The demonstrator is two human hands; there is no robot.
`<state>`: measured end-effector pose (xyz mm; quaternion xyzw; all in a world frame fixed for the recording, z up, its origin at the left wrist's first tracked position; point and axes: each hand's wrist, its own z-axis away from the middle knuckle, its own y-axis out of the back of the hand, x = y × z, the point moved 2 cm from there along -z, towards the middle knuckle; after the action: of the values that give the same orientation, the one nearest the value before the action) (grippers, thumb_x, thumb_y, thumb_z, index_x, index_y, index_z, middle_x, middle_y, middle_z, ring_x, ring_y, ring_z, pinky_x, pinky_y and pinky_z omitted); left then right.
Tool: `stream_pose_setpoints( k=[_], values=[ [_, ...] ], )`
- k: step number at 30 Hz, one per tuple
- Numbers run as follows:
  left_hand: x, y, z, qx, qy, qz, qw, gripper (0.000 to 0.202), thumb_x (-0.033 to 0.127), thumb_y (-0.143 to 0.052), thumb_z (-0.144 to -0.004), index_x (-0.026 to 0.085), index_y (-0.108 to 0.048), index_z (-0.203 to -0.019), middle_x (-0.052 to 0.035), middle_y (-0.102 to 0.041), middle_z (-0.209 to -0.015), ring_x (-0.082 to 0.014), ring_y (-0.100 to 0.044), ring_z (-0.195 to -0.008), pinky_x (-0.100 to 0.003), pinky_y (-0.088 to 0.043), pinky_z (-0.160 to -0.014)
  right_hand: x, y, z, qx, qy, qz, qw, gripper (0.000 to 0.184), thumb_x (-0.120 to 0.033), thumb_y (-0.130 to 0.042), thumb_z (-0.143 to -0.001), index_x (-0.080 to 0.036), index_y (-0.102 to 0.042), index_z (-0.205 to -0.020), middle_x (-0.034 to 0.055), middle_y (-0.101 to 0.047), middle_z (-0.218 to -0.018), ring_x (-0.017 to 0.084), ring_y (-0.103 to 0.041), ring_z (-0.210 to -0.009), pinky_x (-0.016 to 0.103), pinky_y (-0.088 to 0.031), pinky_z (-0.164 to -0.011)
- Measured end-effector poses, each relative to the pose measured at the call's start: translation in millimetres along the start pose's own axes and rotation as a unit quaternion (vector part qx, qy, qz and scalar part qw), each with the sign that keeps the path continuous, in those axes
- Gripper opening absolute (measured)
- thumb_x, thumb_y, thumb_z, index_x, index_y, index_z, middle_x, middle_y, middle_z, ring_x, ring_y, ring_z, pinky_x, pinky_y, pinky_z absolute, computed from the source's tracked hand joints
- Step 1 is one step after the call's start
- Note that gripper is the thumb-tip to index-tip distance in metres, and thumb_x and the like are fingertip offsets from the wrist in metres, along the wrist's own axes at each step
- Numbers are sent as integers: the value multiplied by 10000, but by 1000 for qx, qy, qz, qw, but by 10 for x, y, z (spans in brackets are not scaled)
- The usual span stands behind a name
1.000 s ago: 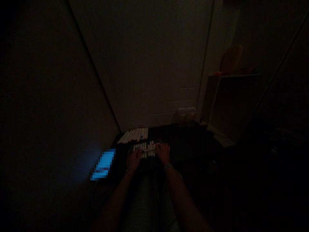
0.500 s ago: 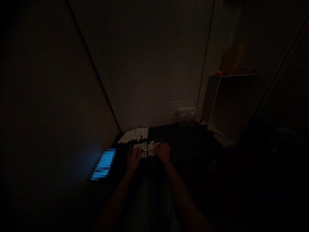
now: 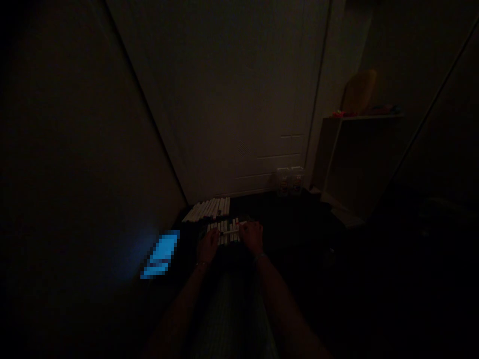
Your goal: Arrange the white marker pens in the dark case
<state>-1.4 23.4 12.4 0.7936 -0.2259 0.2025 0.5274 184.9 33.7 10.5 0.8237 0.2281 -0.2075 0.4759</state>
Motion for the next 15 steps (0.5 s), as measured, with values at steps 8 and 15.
stream_pose_setpoints(
  k=[8, 15],
  values=[
    [96, 66, 30, -7, -14, -13, 1000, 283, 437, -374, -833, 256, -561, -942, 9, -651, -858, -128, -584, -758, -216, -361, -616, 16, -5, -5, 3, -12, -4, 1000, 362, -458, -344, -870, -235, -629, -860, 25, -634, -895, 183, -470, -917, 293, -267, -797],
    [121, 107, 30, -20, -30, -7, 999, 280, 454, -406, -815, 257, -559, -941, 21, -641, -883, -117, -578, -758, -207, -362, -628, 22, -14, -9, 11, -25, -4, 1000, 343, -434, -333, -881, -230, -609, -894, 27, -626, -918, 173, -471, -919, 286, -271, -809]
  ],
)
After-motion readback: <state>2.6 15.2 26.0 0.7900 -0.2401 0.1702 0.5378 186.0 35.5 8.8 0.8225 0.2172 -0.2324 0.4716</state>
